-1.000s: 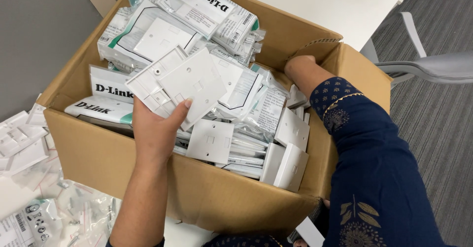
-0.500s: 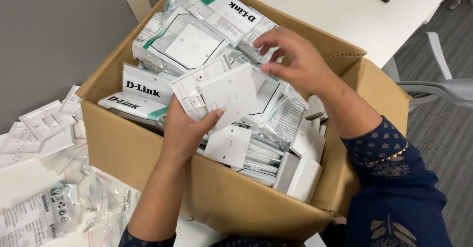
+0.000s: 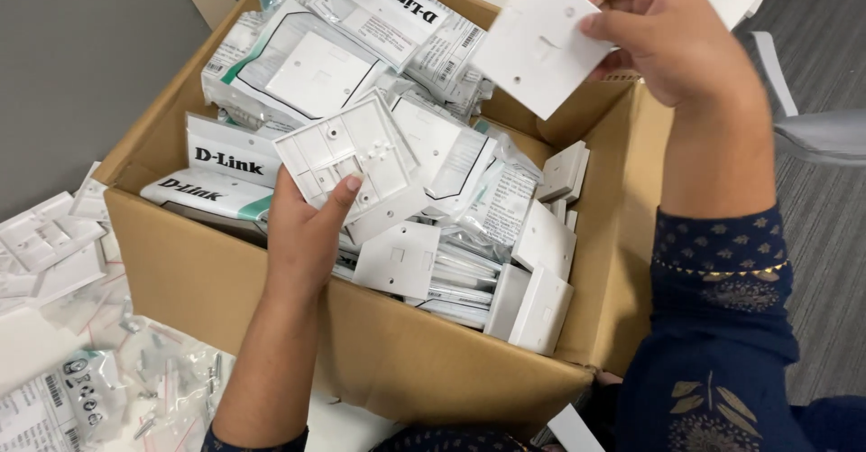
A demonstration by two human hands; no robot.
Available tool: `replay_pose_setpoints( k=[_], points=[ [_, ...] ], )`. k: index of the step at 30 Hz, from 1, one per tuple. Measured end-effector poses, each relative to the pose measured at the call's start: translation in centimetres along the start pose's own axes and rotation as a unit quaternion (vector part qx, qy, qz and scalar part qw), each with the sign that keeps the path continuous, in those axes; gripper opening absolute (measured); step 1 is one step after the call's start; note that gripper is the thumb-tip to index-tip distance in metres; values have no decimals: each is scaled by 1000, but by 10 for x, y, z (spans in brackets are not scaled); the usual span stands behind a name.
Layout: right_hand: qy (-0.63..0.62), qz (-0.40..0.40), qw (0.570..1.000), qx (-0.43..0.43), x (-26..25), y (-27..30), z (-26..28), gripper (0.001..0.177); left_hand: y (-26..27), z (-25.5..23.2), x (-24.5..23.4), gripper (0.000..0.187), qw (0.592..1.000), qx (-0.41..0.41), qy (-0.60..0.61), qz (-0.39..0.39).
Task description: Sort and organize a large quantity of white network faceplates and boxed equipment, placing some into a large cardboard box and arranging others on the desk.
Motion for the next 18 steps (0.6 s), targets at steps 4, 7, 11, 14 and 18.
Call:
replay_pose_setpoints(
  k=[4, 7, 11, 14, 18],
  points=[
    [344, -21, 924, 167, -41, -3, -63, 27, 2, -4, 0, 48, 1000, 20, -7, -12],
    [520, 3, 808, 278, -46, -13, -124, 31, 2, -6, -1, 48, 999, 24, -23, -21],
    [437, 88, 777, 445, -12, -2, -174, 37, 4, -8, 0, 48, 999, 10, -34, -24],
    [382, 108, 773, 495, 9, 5, -190, 72, 4, -8, -1, 49, 999, 12, -29, -21],
    [594, 257, 687, 330, -54, -33, -415, 81, 3, -6, -1, 49, 999, 22, -36, -24]
  ],
)
Point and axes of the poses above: each hand's wrist, its own y-axis away from the middle knuckle, its own x-axis out of the palm, z = x × y, the point moved 7 cm from there along -y, towards the middle knuckle, and after that the axes turned 4 degrees about z, right-handed, at the moved point
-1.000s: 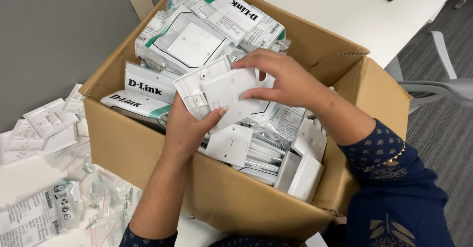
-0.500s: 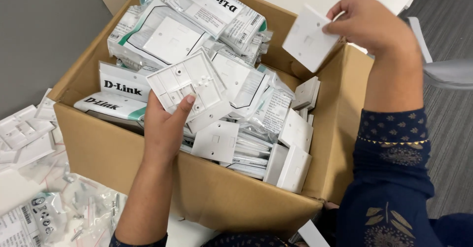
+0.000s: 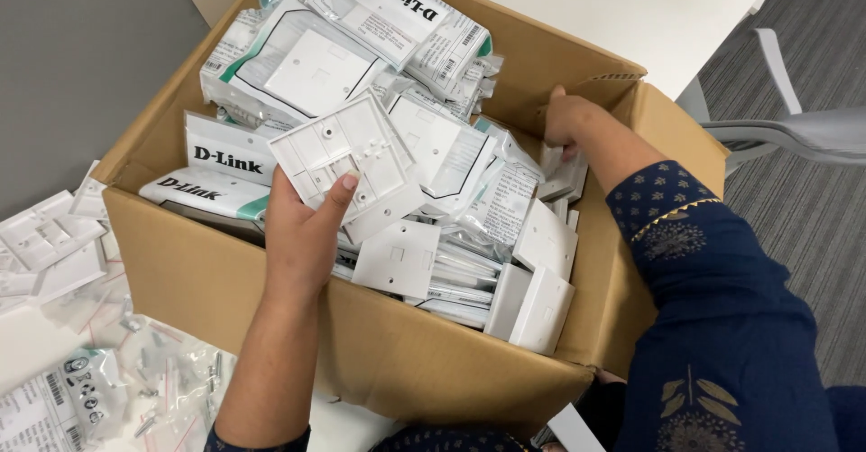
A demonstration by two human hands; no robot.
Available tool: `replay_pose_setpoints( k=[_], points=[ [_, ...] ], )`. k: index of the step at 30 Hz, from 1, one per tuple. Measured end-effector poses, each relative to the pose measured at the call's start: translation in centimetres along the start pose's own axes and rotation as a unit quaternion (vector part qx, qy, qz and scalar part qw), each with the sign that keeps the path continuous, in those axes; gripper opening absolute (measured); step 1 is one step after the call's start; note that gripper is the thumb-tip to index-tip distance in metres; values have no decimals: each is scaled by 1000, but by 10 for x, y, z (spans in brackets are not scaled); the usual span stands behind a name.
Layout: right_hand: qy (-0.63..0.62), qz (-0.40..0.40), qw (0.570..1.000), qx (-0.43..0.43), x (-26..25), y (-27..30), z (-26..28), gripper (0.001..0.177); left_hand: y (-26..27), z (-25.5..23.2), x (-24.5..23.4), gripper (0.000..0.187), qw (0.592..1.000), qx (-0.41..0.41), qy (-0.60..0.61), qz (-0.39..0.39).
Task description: Sort and organize a large quantity of white network faceplates and boxed equipment, placing some into a large cardboard box and arranging others on the desk.
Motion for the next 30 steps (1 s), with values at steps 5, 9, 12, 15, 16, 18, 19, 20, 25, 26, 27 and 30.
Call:
replay_pose_setpoints(
  k=[5, 9, 12, 15, 16, 18, 19, 20, 25, 26, 27, 30],
  points=[
    [-179, 27, 979, 90, -73, 137, 79, 84, 1, 1, -3, 49, 1000, -2, -9, -6],
    [-175, 61, 976, 116, -69, 147, 73, 79, 0, 1, -2, 50, 1000, 10, 0, -2],
    [-155, 129, 970, 132, -40, 114, 51, 52, 1, 3, -2, 49, 1000, -11, 9, -7],
    [-123, 200, 959, 159, -15, 78, 38, 35, 1, 1, -2, 49, 1000, 12, 19, 1],
    [-123, 199, 959, 159, -22, 89, 43, 35, 1, 0, -2, 49, 1000, 13, 19, 1],
    [-41, 211, 962, 170, -33, 111, 50, 30, 1, -1, -1, 49, 1000, 10, 8, -1],
    [-41, 212, 961, 170, -33, 113, 51, 30, 1, -3, -1, 49, 1000, 10, 7, -1],
    [-18, 207, 962, 176, -34, 115, 50, 31, 1, -3, -1, 48, 1000, -2, 4, -2],
    [-23, 191, 962, 193, -46, 134, 57, 38, 1, -2, -1, 50, 1000, -8, 16, -5],
    [-28, 173, 966, 193, -55, 143, 63, 41, 1, 0, -1, 50, 1000, -14, 4, -10],
    [-33, 155, 969, 192, -63, 152, 69, 44, 1, 1, -2, 50, 1000, -20, -8, -15],
    [-44, 32, 982, 180, -71, 132, 57, 39, 2, -1, -1, 50, 1000, -3, 4, -8]
  ],
)
Point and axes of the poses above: each hand's wrist, its own y-axis away from the middle knuckle, its own x-axis out of the palm, z = x × y, the point moved 7 cm from there along -y, towards the middle knuckle, and after that the axes turned 4 degrees about z, right-handed, at the moved point
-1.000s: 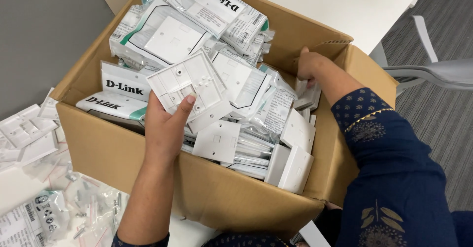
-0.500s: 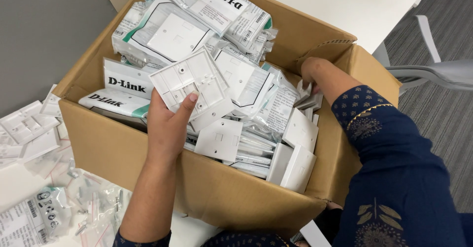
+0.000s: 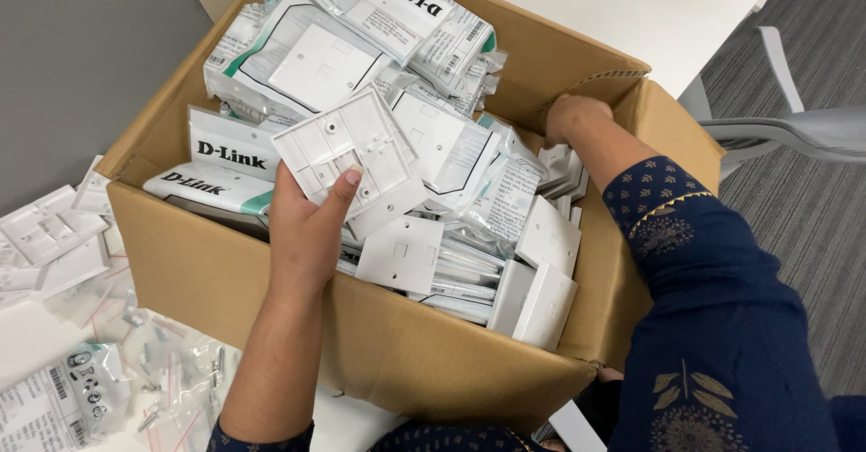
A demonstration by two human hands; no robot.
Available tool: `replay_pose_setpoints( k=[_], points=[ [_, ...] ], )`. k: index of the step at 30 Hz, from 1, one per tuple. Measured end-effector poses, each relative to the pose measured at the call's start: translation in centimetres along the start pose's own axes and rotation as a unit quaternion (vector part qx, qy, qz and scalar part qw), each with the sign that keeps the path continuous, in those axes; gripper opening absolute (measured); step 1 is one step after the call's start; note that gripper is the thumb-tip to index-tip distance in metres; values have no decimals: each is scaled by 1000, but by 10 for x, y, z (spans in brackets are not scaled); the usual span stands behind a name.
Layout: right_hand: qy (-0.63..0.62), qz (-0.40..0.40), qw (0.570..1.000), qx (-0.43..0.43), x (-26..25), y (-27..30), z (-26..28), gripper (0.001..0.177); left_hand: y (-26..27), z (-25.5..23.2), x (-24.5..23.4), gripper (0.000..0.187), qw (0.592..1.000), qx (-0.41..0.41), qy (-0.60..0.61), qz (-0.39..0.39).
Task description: Sort and organize a large quantity of white network faceplates and boxed equipment, placing some into a large cardboard box and arranging others on the desk.
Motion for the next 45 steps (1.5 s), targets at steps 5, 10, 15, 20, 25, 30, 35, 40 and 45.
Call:
replay_pose_setpoints(
  k=[5, 10, 15, 20, 25, 30, 35, 40, 45],
  points=[
    [-129, -213, 961, -117, -71, 84, 5, 36, -1, 3, -1, 48, 1000, 4, -2, 18],
    [-292, -214, 831, -423, -118, 212, 53, 34, 3, 8, 5, 49, 995, -6, 52, 80],
    [-264, -115, 669, -686, -111, 310, 109, 39, 13, 17, 16, 49, 975, -77, 36, 204],
    [-274, -100, 749, -595, -116, 307, 117, 27, 12, 2, 20, 53, 976, -48, -7, 214],
    [-274, -247, 771, -519, -148, 304, 83, 23, 8, -1, 16, 58, 983, -9, 50, 179],
    [-341, -340, 764, -428, -171, 270, 4, 28, 5, -4, 7, 56, 993, -11, 48, 111],
    [-375, -219, 853, -290, -149, 217, -49, 47, 4, -1, 6, 53, 994, 7, 27, 102],
    [-254, -165, 940, -159, -108, 141, -60, 50, 5, -3, 8, 53, 994, 8, 37, 104],
    [-222, -68, 967, -100, -56, 62, -47, 30, 5, -3, 6, 52, 995, 12, 22, 98]
  ],
)
Point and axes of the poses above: each hand's wrist, its own y-axis away from the middle knuckle, its own x-axis out of the palm, z = x × y, the point moved 7 cm from there along -y, towards the middle knuckle, and after that the axes turned 4 degrees about z, right-handed, at the moved point
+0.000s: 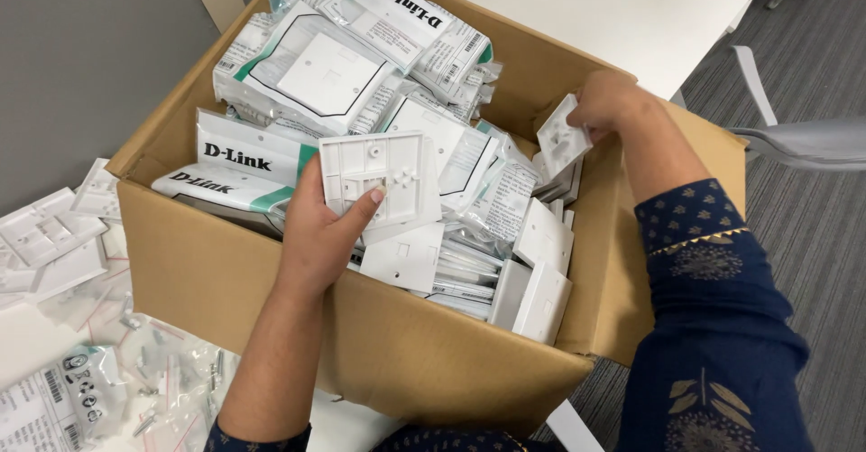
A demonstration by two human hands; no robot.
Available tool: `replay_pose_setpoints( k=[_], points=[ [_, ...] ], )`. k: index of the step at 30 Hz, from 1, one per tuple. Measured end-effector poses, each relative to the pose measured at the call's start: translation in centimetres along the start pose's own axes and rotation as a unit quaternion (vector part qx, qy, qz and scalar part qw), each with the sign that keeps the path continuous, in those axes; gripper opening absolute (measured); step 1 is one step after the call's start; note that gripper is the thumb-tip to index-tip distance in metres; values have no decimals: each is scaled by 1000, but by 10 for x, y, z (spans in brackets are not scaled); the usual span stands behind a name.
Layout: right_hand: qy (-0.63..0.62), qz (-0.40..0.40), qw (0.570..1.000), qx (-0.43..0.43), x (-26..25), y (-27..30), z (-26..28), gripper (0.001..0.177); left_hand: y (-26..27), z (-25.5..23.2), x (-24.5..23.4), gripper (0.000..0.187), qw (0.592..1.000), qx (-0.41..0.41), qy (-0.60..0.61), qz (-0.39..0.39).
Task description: Sort and organize a large quantity of white network faceplates and boxed equipment, placing some into a large cardboard box and arranging others on the desk.
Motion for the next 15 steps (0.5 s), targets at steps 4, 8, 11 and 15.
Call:
replay_pose_setpoints(
  k=[4, 8, 11, 15],
  points=[
    [16, -32, 998, 42, 29, 8, 27, 62, -1, -2, 2, 53, 1000, 1, 24, 7],
    [74, 25, 997, 21, 58, 8, 39, 52, 0, -2, 1, 52, 1000, -20, -12, -4],
    [143, 78, 986, 30, 86, -9, 34, 32, 0, -1, 1, 49, 1000, -5, -20, -2],
    [152, 183, 966, 105, 107, -10, 28, 25, 1, -5, 1, 46, 1000, 16, 11, -1]
  ],
)
Point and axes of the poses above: each hand's wrist, its own y-axis away from the middle knuckle, its own x-axis out of the palm, z = x × y, the point moved 7 cm from there along -y, towards the middle knuckle, and after that the axes turned 4 degrees about z, right-handed, at the moved point
